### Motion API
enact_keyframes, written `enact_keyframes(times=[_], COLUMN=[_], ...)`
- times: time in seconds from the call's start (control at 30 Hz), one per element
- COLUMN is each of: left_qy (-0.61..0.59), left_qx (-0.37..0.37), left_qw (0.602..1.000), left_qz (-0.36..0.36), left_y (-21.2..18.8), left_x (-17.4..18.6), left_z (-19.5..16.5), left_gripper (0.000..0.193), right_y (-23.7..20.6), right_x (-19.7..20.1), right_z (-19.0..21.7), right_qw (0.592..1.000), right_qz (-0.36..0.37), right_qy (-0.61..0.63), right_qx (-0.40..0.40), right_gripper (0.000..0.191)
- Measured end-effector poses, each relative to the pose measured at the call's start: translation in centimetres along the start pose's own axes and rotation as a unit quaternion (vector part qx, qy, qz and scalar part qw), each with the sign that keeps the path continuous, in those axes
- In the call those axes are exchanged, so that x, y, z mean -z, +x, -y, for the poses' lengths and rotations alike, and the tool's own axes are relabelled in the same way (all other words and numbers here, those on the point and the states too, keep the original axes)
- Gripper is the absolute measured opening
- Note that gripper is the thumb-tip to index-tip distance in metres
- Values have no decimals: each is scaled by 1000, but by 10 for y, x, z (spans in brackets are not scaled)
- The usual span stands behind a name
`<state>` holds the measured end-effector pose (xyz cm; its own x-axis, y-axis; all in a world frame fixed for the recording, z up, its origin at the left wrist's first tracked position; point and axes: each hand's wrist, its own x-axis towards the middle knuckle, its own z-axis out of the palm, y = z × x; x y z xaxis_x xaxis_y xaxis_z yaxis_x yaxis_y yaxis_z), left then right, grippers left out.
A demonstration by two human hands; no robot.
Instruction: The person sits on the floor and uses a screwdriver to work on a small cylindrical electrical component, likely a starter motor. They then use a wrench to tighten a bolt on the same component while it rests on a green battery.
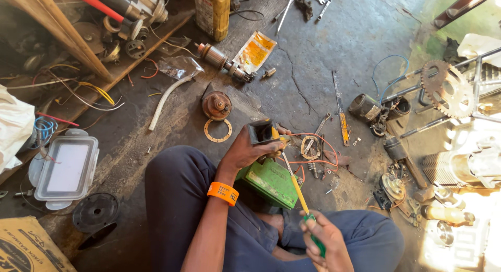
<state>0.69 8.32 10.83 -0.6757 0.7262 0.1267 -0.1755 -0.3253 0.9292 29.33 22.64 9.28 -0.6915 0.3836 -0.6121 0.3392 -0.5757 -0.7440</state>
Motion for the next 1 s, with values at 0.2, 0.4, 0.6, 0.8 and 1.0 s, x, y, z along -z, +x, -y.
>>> enact_keyframes(times=[0.2, 0.4, 0.6, 0.8, 1.0], left_qy=[-9, -21, -2, 26, 23], left_qx=[15, 9, 3, -1, 3], left_qw=[1000, 1000, 1000, 1000, 999], left_qz=[-1, -9, -3, -16, -33], left_y=[-3, -16, -24, -27, -22], left_x=[-1, 16, 33, 25, -7], left_z=[-6, -6, -2, -1, 5], left_gripper=[27, 28, 29, 26, 24], right_y=[-23, -26, -10, -9, -30], right_x=[-48, -69, -43, -22, -34], right_z=[-5, -26, -34, -19, -11], right_qw=[783, 825, 999, 994, 920], right_qz=[-275, -258, -16, 85, -178], right_qy=[-407, -372, 26, 71, -285], right_qx=[382, 337, -14, -14, 200], right_gripper=[30, 32, 45, 43, 34])
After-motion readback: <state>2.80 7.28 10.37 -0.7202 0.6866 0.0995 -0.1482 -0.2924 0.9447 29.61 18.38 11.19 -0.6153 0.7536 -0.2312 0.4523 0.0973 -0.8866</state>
